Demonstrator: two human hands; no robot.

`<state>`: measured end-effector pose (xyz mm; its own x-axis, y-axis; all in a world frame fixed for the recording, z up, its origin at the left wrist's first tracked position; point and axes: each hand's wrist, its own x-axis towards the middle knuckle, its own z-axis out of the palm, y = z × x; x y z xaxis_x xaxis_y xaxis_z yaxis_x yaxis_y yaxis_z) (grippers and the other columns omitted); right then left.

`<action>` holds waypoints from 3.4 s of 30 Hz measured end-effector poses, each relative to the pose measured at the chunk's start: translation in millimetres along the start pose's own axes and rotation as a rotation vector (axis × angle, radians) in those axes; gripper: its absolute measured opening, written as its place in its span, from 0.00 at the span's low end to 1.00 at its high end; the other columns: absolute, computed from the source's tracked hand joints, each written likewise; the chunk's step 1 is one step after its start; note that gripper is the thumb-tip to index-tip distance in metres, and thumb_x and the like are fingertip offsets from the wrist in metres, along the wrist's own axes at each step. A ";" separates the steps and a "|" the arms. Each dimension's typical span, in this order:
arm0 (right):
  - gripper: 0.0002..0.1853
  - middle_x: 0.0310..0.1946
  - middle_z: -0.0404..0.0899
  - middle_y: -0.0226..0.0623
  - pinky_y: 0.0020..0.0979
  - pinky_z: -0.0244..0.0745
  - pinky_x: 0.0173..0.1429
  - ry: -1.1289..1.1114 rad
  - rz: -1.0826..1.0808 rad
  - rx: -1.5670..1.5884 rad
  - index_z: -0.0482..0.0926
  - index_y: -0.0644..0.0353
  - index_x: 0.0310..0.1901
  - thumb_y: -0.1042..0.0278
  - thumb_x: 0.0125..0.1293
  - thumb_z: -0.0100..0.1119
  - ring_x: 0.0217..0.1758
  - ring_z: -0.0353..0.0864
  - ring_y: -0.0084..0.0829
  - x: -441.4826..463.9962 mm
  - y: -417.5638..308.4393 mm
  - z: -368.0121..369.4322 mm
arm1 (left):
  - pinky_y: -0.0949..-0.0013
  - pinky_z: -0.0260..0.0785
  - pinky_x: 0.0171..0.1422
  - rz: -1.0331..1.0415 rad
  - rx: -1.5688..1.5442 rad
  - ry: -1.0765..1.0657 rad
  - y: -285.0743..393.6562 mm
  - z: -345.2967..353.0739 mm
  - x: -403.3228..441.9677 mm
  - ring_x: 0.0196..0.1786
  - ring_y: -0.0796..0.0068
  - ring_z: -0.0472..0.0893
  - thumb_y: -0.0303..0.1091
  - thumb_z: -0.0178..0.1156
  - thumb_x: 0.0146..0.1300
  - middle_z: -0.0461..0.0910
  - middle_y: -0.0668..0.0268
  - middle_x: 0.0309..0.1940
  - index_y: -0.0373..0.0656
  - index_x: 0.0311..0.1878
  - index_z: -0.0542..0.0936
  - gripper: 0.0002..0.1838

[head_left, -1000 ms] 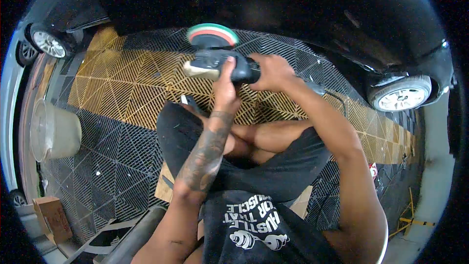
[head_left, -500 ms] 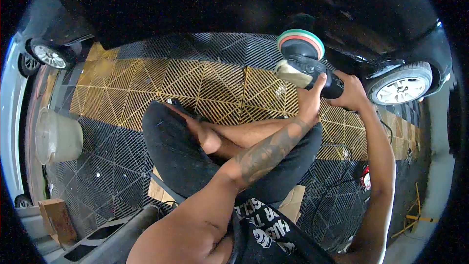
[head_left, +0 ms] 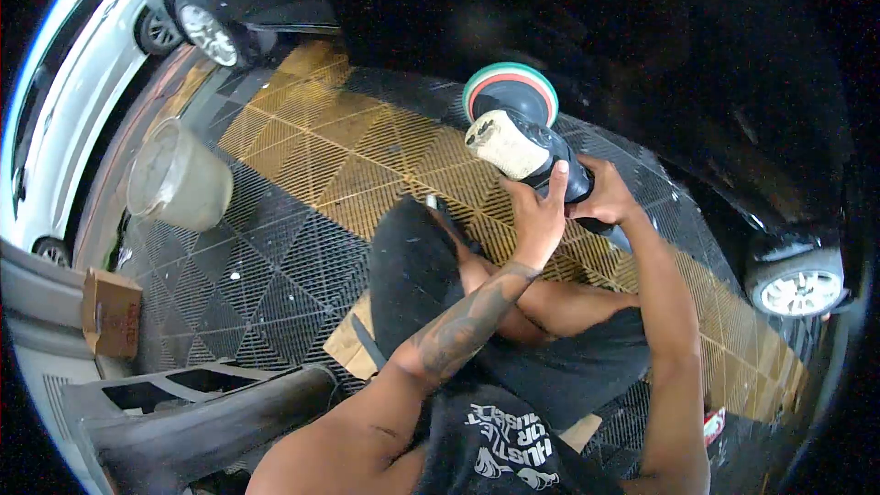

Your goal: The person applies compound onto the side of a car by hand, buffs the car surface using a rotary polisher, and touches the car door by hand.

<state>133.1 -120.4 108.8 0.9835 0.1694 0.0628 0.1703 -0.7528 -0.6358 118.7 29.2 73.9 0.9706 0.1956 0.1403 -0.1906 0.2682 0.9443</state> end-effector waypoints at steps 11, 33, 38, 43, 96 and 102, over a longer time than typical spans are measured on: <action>0.35 0.38 0.87 0.45 0.37 0.79 0.50 -0.078 -0.156 0.314 0.83 0.64 0.47 0.57 0.32 0.80 0.38 0.85 0.38 148.2 -104.9 121.6 | 0.64 0.68 0.67 0.039 0.094 0.122 43.4 -150.0 139.3 0.62 0.64 0.75 0.44 0.66 0.69 0.72 0.50 0.63 0.28 0.68 0.59 0.38; 0.35 0.47 0.83 0.29 0.34 0.75 0.62 0.596 -0.152 1.232 0.79 0.64 0.55 0.70 0.42 0.81 0.51 0.79 0.23 -15.8 54.9 135.1 | 0.45 0.60 0.64 0.580 0.989 -0.632 22.0 11.9 -3.5 0.57 0.40 0.69 0.57 0.69 0.61 0.66 0.40 0.50 0.20 0.58 0.59 0.46; 0.36 0.48 0.82 0.36 0.37 0.77 0.62 0.735 -0.231 1.362 0.77 0.64 0.57 0.65 0.42 0.78 0.51 0.81 0.30 -30.9 66.3 126.2 | 0.43 0.63 0.62 0.730 1.116 -0.836 34.5 62.9 -28.1 0.56 0.37 0.68 0.52 0.69 0.62 0.64 0.36 0.52 0.21 0.61 0.56 0.46; 0.37 0.50 0.82 0.42 0.40 0.78 0.62 0.741 -0.475 1.652 0.75 0.63 0.58 0.60 0.43 0.75 0.51 0.82 0.36 -53.8 86.5 89.4 | 0.48 0.67 0.66 0.920 0.841 -1.136 54.0 100.2 -22.5 0.61 0.42 0.71 0.51 0.71 0.60 0.68 0.42 0.59 0.32 0.67 0.65 0.42; 0.31 0.52 0.81 0.52 0.51 0.73 0.69 0.644 -0.524 2.271 0.75 0.65 0.56 0.56 0.52 0.67 0.58 0.81 0.50 -34.0 -14.1 102.5 | 0.60 0.79 0.47 0.215 1.578 -1.303 144.8 -38.0 50.7 0.40 0.51 0.87 0.25 0.68 0.46 0.85 0.47 0.43 0.45 0.80 0.49 0.57; 0.32 0.62 0.75 0.50 0.52 0.70 0.73 0.348 -0.499 2.290 0.72 0.62 0.60 0.60 0.55 0.68 0.65 0.77 0.48 -7.0 -43.1 137.2 | 0.50 0.78 0.51 0.415 1.621 -1.299 148.6 -104.1 89.7 0.44 0.41 0.85 0.29 0.71 0.46 0.84 0.43 0.41 0.47 0.80 0.48 0.58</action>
<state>110.6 -1.9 30.3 0.9161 -0.2096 0.3417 0.2306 0.9728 -0.0215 162.2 184.8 195.8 0.5735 -0.7831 -0.2406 -0.7955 -0.6025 0.0647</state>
